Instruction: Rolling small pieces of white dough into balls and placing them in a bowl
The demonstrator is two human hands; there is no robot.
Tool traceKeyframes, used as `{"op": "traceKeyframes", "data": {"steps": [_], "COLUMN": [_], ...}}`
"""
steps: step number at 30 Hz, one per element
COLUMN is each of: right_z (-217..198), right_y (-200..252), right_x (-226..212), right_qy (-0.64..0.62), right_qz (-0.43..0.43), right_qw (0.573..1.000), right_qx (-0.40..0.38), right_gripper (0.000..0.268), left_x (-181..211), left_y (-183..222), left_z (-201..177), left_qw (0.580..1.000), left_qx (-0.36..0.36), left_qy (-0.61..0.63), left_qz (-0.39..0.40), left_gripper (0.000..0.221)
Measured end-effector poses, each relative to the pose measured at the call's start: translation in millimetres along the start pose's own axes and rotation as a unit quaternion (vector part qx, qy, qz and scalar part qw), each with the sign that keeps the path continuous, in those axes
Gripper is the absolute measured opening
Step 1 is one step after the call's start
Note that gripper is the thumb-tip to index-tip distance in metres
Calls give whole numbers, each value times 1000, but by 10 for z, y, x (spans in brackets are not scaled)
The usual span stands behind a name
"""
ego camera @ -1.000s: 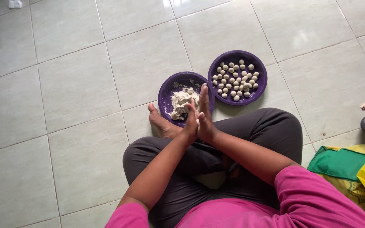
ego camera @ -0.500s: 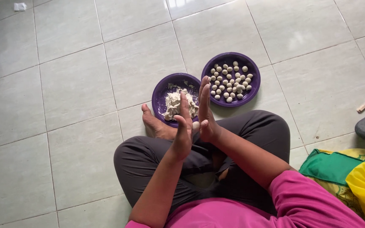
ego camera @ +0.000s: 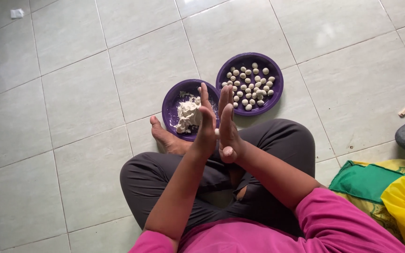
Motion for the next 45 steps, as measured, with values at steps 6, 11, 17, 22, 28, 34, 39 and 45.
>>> {"op": "traceKeyframes", "data": {"steps": [6,11,17,22,28,34,39,45], "right_z": [-206,-101,-135,-97,-112,-104,-83,-63], "right_y": [-153,-109,37,-95,63,24,-8,60], "right_x": [239,124,518,253,424,242,276,307], "right_qy": [-44,-131,-94,-121,-161,-212,-164,-114], "right_qz": [114,176,228,217,225,250,215,204], "right_qw": [992,963,967,966,959,942,962,972], "right_qx": [33,156,67,75,57,75,44,6], "right_gripper": [97,101,94,98,101,96,93,92], "left_x": [287,-68,111,-66,-620,-103,-962,67], "left_y": [197,-120,-22,-112,-245,-53,-338,-60], "left_z": [215,81,148,188,-51,102,-232,93], "left_qw": [996,982,999,997,989,998,975,997], "left_qx": [-14,17,6,26,93,56,134,72], "left_qy": [-61,-168,-21,26,-108,-20,-129,6], "left_qz": [56,85,46,71,44,7,-122,-2], "left_gripper": [109,104,113,108,91,91,88,97]}}
Point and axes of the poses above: each hand's wrist, its own y-axis away from the middle knuckle, its own z-axis out of the palm, x = y × z, the point moved 8 cm from there along -y, towards the middle knuckle, and after that the axes turned 14 degrees about x, right-handed, at the moved point
